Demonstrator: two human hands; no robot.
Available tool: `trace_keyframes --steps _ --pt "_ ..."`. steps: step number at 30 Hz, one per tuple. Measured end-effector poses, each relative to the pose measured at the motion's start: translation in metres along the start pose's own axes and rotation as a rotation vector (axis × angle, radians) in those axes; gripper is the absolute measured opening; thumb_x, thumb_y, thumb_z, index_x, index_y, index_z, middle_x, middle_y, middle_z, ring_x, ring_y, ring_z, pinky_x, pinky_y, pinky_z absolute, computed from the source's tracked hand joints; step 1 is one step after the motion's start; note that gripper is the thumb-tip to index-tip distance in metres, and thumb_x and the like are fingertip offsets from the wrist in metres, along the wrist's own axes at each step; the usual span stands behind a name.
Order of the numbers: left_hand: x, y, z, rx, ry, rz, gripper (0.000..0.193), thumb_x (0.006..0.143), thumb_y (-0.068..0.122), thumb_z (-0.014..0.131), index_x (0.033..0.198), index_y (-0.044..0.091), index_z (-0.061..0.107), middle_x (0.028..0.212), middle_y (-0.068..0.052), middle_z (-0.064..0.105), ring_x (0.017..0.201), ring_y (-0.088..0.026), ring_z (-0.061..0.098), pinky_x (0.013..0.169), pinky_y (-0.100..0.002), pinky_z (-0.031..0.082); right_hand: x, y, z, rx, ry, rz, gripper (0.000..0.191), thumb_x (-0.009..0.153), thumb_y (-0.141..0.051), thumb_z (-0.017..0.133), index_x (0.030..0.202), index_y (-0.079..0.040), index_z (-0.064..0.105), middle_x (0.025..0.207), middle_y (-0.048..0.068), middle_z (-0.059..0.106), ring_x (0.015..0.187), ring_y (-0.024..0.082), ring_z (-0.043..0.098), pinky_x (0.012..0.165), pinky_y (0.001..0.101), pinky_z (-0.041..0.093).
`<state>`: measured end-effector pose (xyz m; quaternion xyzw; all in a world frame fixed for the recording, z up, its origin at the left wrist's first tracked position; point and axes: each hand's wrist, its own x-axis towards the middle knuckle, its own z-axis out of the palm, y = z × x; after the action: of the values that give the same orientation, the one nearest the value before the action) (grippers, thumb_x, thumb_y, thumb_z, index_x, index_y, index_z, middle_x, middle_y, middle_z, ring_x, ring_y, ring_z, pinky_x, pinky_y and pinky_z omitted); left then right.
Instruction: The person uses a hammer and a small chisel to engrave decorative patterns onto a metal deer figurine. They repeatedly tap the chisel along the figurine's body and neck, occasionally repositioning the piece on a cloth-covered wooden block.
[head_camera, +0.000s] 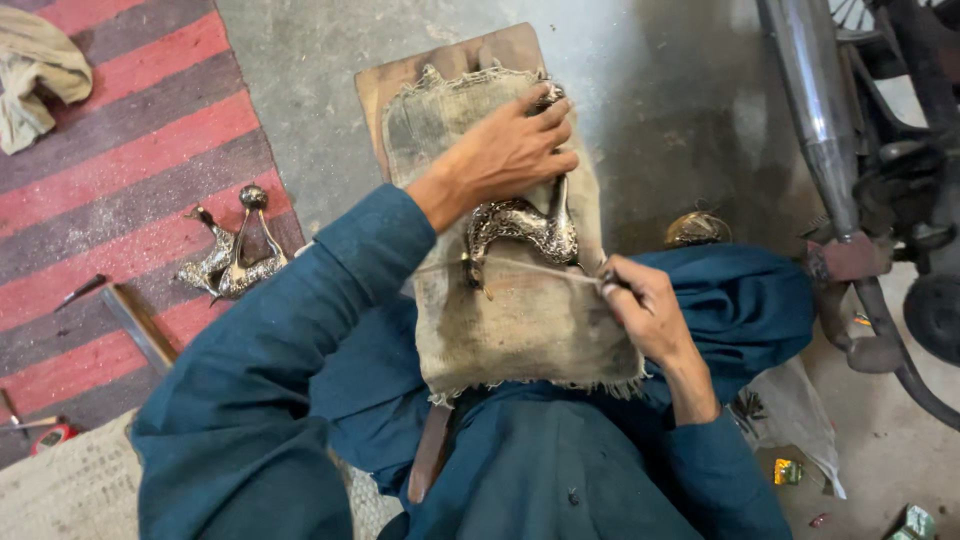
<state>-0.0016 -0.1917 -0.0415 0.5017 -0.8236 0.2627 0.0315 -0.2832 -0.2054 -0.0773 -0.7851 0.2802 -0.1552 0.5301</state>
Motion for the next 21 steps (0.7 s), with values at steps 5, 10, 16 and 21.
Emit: trace_keyframes --steps 5,10,16,21 --pt "-0.025 -0.029 -0.011 0.161 -0.034 0.021 0.01 0.102 0.021 0.057 0.111 0.021 0.063 0.097 -0.006 0.072 0.101 -0.021 0.069 0.117 -0.045 0.038 -0.009 -0.002 -0.005 -0.066 -0.126 -0.009 0.011 0.083 -0.007 0.061 0.09 0.001 0.064 0.071 0.004 0.053 0.067 0.011 0.048 0.059 0.0286 0.04" --pt "-0.09 -0.038 -0.041 -0.045 -0.261 -0.347 0.009 0.105 0.019 0.056 0.103 0.013 0.061 0.07 -0.006 0.066 0.067 -0.026 0.069 0.057 -0.043 0.05 0.005 -0.005 -0.006 -0.013 -0.165 -0.055 0.009 0.088 -0.009 0.064 0.089 -0.001 0.067 0.075 0.0 0.063 0.07 0.008 0.056 0.062 0.0254 0.045" --pt "-0.153 0.013 -0.082 -0.368 -0.141 -0.711 0.031 0.103 0.035 0.061 0.099 0.004 0.057 0.067 -0.017 0.066 0.061 -0.041 0.064 0.049 -0.052 0.045 0.041 -0.019 -0.001 0.161 -0.021 0.101 0.012 0.096 -0.015 0.065 0.09 -0.005 0.068 0.067 -0.003 0.059 0.056 0.009 0.046 0.049 0.0282 0.037" --pt "-0.16 0.05 -0.07 -0.472 -0.013 -1.16 0.026 0.105 0.033 0.066 0.104 0.008 0.06 0.068 -0.017 0.065 0.061 -0.039 0.064 0.053 -0.05 0.045 0.042 -0.04 0.012 -0.202 -0.444 -0.264 0.022 0.095 -0.021 0.07 0.081 -0.005 0.075 0.064 0.005 0.065 0.055 0.013 0.053 0.052 0.0308 0.046"
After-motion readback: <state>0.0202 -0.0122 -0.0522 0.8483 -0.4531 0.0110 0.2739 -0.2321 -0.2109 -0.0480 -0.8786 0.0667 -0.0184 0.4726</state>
